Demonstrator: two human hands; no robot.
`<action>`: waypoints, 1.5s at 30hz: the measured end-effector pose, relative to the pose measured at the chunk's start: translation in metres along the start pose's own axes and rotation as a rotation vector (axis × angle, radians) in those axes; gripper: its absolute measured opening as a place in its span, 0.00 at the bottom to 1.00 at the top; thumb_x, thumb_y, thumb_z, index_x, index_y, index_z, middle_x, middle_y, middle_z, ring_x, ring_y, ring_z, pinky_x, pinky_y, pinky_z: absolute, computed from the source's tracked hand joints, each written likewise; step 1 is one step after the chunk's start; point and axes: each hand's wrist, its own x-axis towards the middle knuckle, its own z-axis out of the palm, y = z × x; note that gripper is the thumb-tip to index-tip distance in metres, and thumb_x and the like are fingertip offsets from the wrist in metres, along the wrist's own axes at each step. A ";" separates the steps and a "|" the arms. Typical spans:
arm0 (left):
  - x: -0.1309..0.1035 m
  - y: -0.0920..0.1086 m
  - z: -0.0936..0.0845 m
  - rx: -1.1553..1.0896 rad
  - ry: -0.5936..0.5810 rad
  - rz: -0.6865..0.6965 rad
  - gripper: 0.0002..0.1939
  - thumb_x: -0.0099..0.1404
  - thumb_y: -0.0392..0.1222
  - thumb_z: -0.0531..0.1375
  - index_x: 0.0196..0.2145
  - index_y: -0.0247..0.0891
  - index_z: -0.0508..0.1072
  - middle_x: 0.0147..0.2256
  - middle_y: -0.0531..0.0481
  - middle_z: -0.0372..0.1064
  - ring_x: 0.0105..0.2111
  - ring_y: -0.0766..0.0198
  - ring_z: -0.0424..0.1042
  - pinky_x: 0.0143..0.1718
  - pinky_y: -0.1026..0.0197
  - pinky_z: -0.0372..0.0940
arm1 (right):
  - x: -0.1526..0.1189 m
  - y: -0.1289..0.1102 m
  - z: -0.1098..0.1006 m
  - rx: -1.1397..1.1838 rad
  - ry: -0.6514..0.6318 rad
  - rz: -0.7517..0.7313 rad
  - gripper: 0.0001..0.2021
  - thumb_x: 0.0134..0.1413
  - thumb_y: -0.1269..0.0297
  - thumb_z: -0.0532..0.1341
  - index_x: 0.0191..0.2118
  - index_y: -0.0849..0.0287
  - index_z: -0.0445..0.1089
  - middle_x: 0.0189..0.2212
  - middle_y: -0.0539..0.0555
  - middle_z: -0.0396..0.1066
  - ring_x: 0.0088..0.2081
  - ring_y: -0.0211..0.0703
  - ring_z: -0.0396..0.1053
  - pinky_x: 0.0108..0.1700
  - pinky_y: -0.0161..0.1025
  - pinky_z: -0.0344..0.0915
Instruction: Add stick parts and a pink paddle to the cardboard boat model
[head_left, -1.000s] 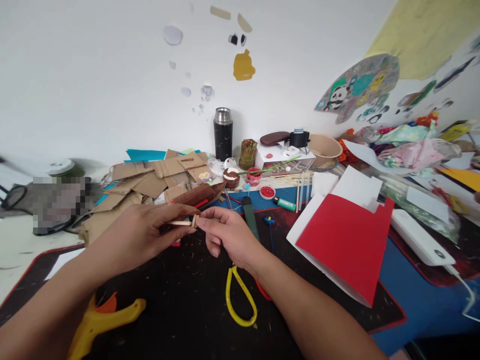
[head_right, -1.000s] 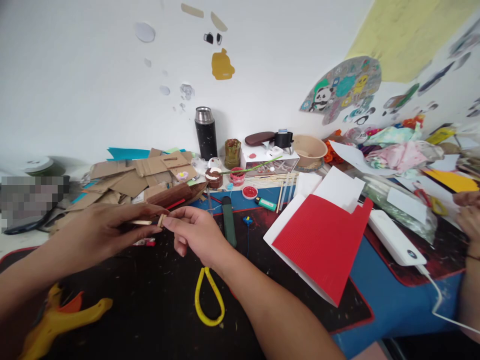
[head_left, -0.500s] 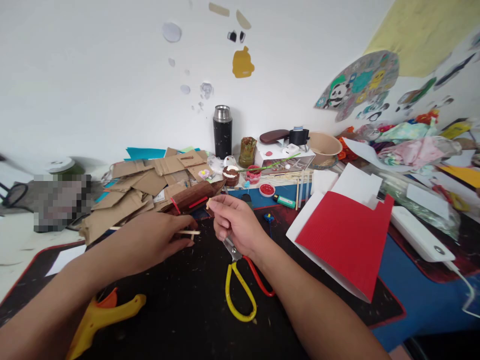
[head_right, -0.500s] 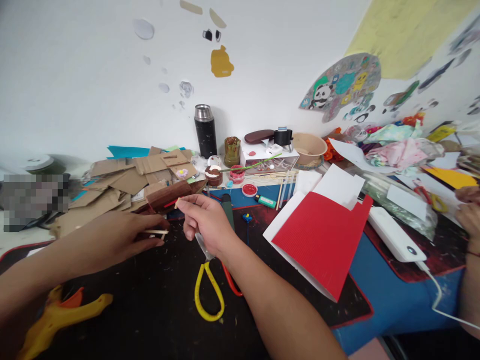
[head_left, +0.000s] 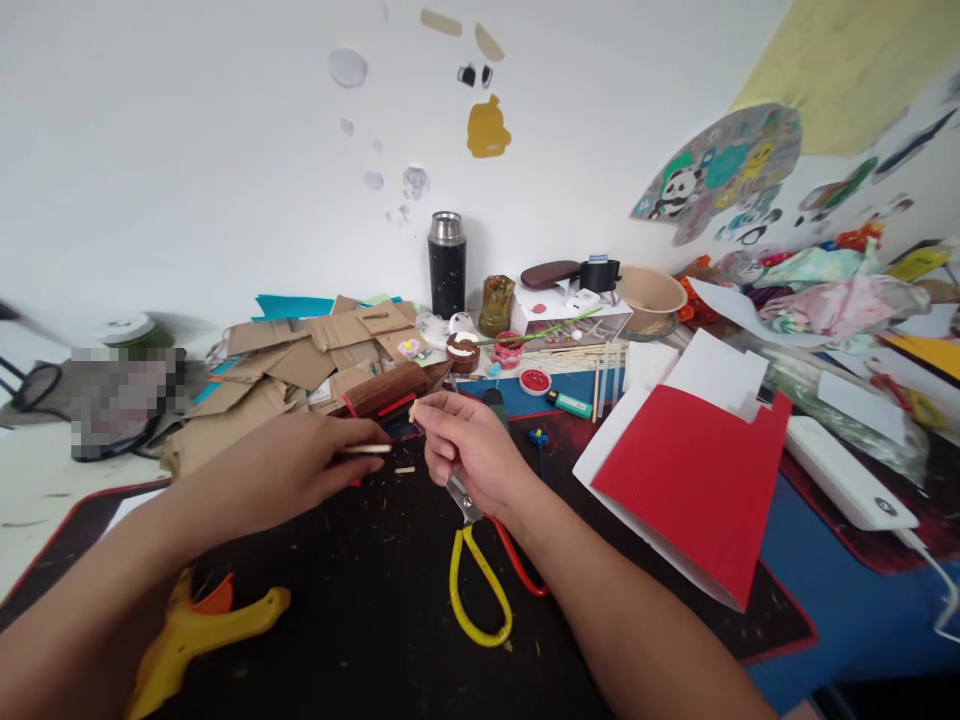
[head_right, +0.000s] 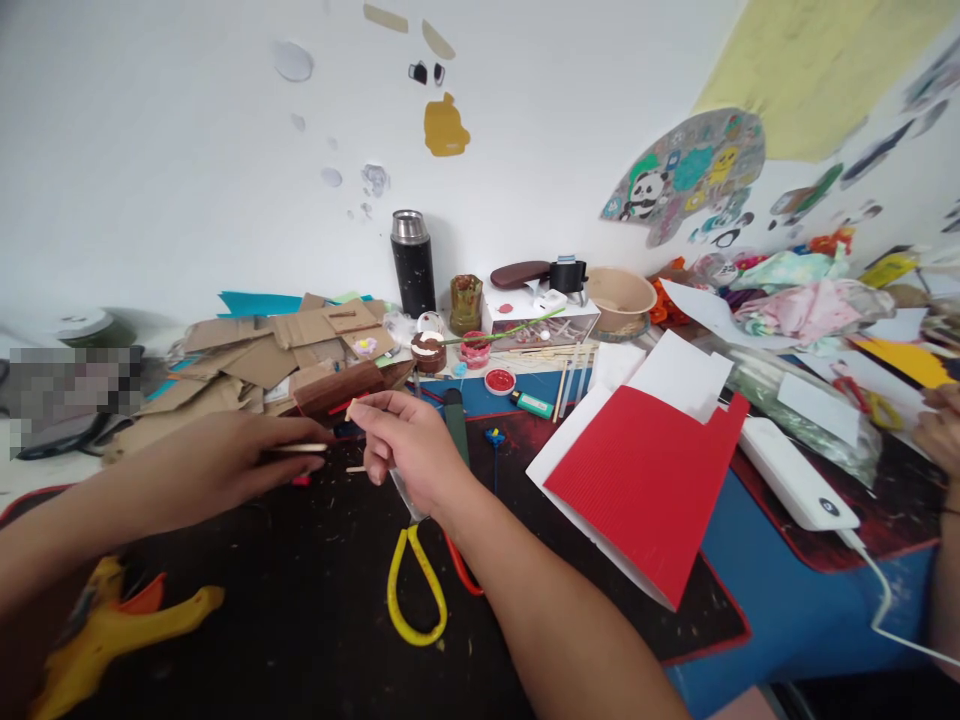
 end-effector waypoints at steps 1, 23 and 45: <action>-0.001 -0.004 -0.005 -0.009 0.043 -0.041 0.25 0.76 0.64 0.54 0.48 0.49 0.86 0.43 0.46 0.88 0.38 0.49 0.83 0.40 0.53 0.70 | 0.000 0.000 0.000 -0.002 0.000 0.001 0.24 0.49 0.45 0.82 0.39 0.55 0.74 0.16 0.35 0.60 0.15 0.33 0.57 0.20 0.34 0.54; 0.037 -0.041 -0.018 0.015 0.170 -0.163 0.33 0.72 0.72 0.56 0.49 0.41 0.83 0.50 0.39 0.87 0.49 0.42 0.82 0.49 0.50 0.72 | -0.002 -0.001 0.001 0.008 0.017 -0.014 0.25 0.46 0.45 0.83 0.38 0.54 0.74 0.16 0.36 0.59 0.15 0.32 0.57 0.19 0.33 0.53; 0.027 -0.018 0.003 0.073 0.352 -0.370 0.38 0.72 0.67 0.58 0.68 0.42 0.78 0.59 0.34 0.85 0.54 0.34 0.84 0.51 0.45 0.74 | -0.002 0.001 0.002 -0.022 0.005 -0.007 0.25 0.47 0.44 0.83 0.37 0.54 0.73 0.16 0.36 0.58 0.15 0.32 0.57 0.19 0.33 0.55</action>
